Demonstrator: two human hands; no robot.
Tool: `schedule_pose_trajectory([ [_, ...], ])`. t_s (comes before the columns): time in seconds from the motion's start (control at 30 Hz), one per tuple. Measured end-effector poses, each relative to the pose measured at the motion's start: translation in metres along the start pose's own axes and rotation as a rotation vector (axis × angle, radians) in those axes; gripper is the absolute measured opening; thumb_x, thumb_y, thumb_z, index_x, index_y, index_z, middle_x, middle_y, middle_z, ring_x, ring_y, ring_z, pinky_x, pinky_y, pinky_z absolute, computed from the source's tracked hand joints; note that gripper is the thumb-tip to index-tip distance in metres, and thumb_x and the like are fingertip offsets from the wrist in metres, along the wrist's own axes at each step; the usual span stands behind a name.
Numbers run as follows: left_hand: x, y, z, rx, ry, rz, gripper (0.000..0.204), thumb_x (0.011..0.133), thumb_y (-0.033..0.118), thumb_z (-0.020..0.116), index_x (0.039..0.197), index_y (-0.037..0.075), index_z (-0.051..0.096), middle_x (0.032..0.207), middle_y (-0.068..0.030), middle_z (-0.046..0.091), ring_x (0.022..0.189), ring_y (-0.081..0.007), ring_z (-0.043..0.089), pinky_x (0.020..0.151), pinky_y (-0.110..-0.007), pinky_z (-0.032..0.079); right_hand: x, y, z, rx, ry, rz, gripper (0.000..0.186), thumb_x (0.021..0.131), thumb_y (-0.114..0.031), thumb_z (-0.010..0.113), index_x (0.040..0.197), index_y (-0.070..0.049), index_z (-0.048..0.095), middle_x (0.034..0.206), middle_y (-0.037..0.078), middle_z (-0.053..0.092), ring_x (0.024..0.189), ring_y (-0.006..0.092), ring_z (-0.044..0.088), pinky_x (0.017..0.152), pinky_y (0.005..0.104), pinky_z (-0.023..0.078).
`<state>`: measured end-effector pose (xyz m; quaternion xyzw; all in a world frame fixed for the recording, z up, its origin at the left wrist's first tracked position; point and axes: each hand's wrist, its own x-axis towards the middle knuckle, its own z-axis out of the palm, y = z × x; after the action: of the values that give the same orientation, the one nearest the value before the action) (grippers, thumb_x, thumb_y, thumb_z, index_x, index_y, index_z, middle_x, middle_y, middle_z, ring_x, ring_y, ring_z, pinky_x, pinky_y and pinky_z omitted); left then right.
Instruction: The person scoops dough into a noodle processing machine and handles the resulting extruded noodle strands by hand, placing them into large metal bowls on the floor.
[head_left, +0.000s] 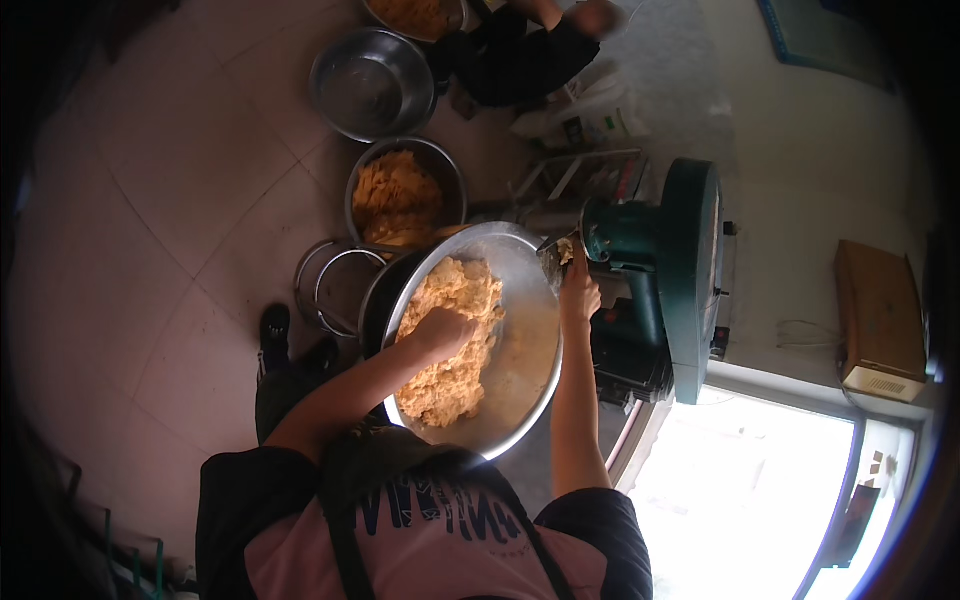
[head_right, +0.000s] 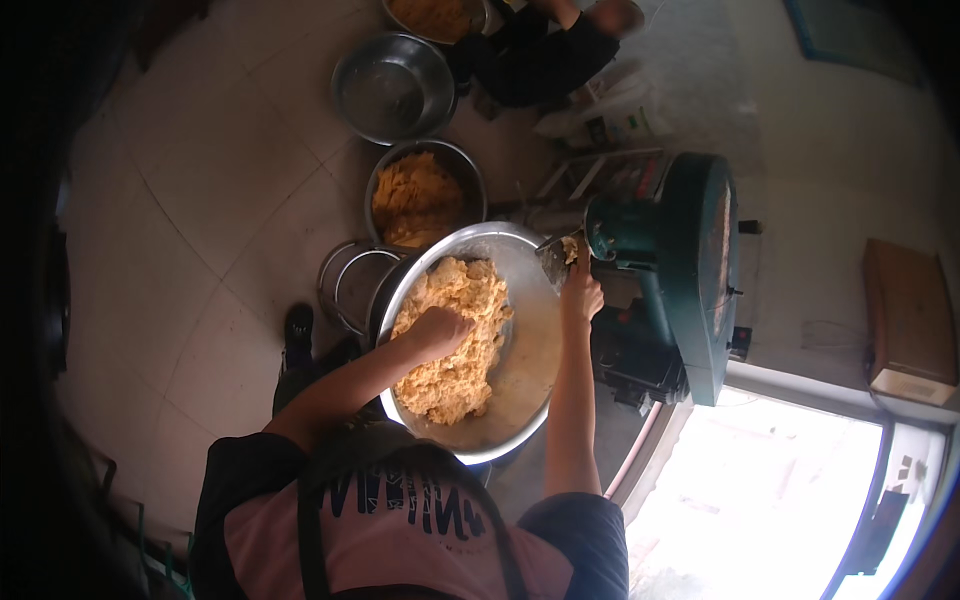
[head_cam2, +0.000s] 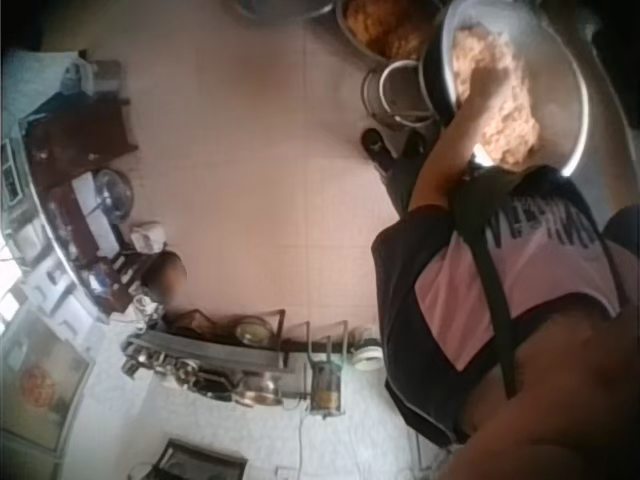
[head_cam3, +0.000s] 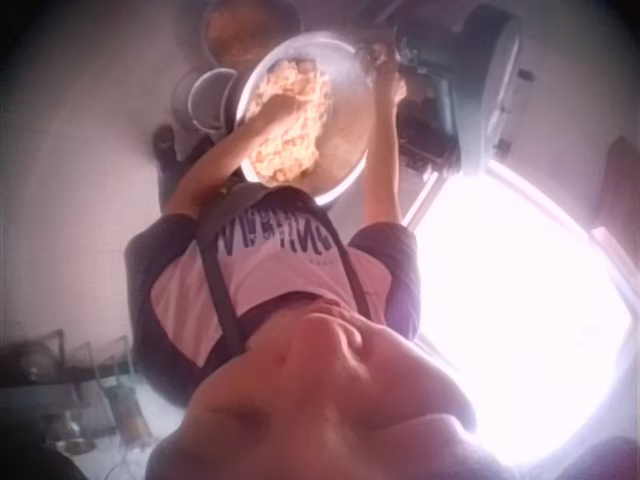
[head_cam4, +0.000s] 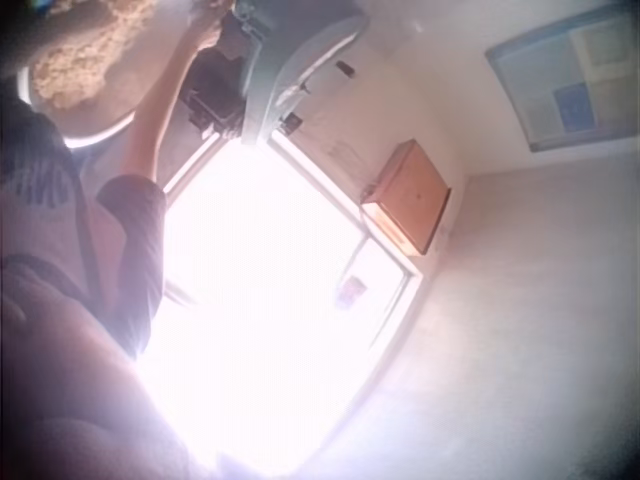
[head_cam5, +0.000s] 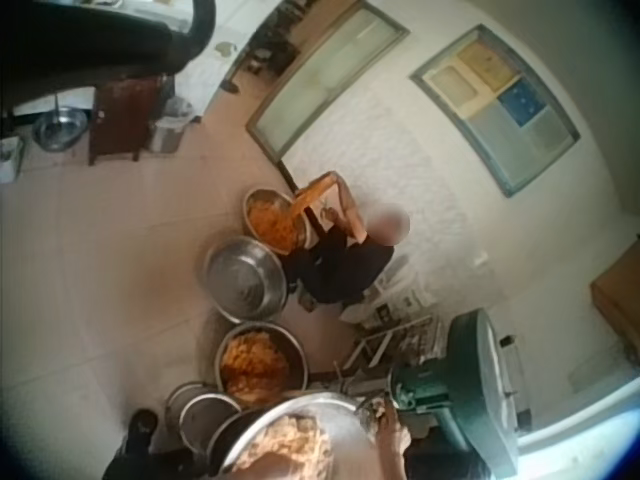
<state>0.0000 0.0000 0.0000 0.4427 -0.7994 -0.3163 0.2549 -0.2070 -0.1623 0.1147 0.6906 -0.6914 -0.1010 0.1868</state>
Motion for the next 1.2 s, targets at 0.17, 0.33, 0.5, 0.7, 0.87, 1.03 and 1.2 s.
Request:
schedule_pose_trajectory([
  [0.17, -0.018, 0.004, 0.005, -0.015, 0.058, 0.047, 0.011, 0.087, 0.012, 0.051, 0.086, 0.003, 0.058, 0.062, -0.0111, 0.056, 0.059, -0.0282, 0.060, 0.049, -0.042, 0.048, 0.007, -0.029, 0.047, 0.333, 0.067, 0.098, 0.047, 0.089, -0.029, 0.052, 0.133, -0.042, 0.043, 0.079, 0.022, 0.066, 0.073, 0.0430, 0.064, 0.063, 0.0526, 0.052],
  [0.33, -0.013, -0.004, 0.003, -0.012, 0.084, 0.093, 0.012, 0.087, 0.011, 0.050, 0.085, 0.003, 0.058, 0.060, -0.0112, 0.056, 0.058, -0.0286, 0.060, 0.049, -0.043, 0.047, 0.004, 0.027, 0.035, 0.757, -0.072, 0.123, 0.036, 0.092, -0.038, 0.051, 0.122, -0.020, 0.060, 0.106, 0.015, 0.066, 0.097, 0.0334, 0.063, 0.080, 0.0368, 0.049],
  [0.5, -0.010, -0.001, 0.004, -0.046, 0.195, 0.054, 0.005, 0.075, 0.011, 0.057, 0.072, 0.006, 0.057, 0.063, -0.0120, 0.060, 0.061, -0.0301, 0.063, 0.051, -0.043, 0.048, -0.015, -0.005, -0.004, 0.175, -0.171, 0.123, 0.034, 0.093, -0.039, 0.045, 0.112, -0.019, 0.064, 0.100, 0.017, 0.066, 0.092, 0.0406, 0.062, 0.075, 0.0488, 0.051],
  [0.7, -0.005, 0.007, 0.007, -0.038, 0.183, 0.089, 0.004, 0.073, 0.010, 0.058, 0.070, 0.007, 0.058, 0.062, -0.0099, 0.060, 0.059, -0.0278, 0.063, 0.050, -0.042, 0.048, 0.010, 0.002, 0.011, 0.062, -0.163, 0.125, 0.034, 0.091, -0.041, 0.044, 0.115, -0.026, 0.061, 0.102, 0.017, 0.065, 0.090, 0.0442, 0.061, 0.076, 0.0522, 0.051],
  [0.87, -0.010, -0.001, 0.000, 0.013, 0.046, 0.060, 0.009, 0.081, 0.014, 0.054, 0.080, 0.005, 0.056, 0.059, -0.0088, 0.057, 0.058, -0.0257, 0.061, 0.045, -0.040, 0.046, -0.028, -0.031, -0.061, 0.249, -0.124, 0.151, 0.035, 0.089, -0.041, 0.052, 0.116, -0.023, 0.064, 0.099, 0.015, 0.067, 0.093, 0.0344, 0.064, 0.077, 0.0454, 0.051],
  [1.03, -0.009, 0.005, 0.000, -0.041, 0.052, 0.076, 0.010, 0.082, 0.014, 0.053, 0.078, 0.006, 0.056, 0.058, -0.0078, 0.057, 0.059, -0.0248, 0.062, 0.046, -0.039, 0.048, -0.010, -0.015, -0.006, 0.337, -0.016, 0.087, 0.032, 0.092, -0.038, 0.052, 0.113, -0.020, 0.066, 0.097, 0.016, 0.067, 0.089, 0.0359, 0.064, 0.073, 0.0447, 0.051],
  [1.2, -0.011, 0.011, 0.002, -0.140, 0.162, 0.034, 0.010, 0.077, 0.012, 0.056, 0.069, 0.006, 0.058, 0.057, -0.0105, 0.057, 0.058, -0.0276, 0.062, 0.048, -0.041, 0.047, -0.001, -0.003, 0.028, 0.353, 0.113, 0.180, 0.030, 0.091, -0.037, 0.054, 0.111, -0.019, 0.067, 0.093, 0.015, 0.068, 0.084, 0.0353, 0.065, 0.071, 0.0444, 0.052],
])
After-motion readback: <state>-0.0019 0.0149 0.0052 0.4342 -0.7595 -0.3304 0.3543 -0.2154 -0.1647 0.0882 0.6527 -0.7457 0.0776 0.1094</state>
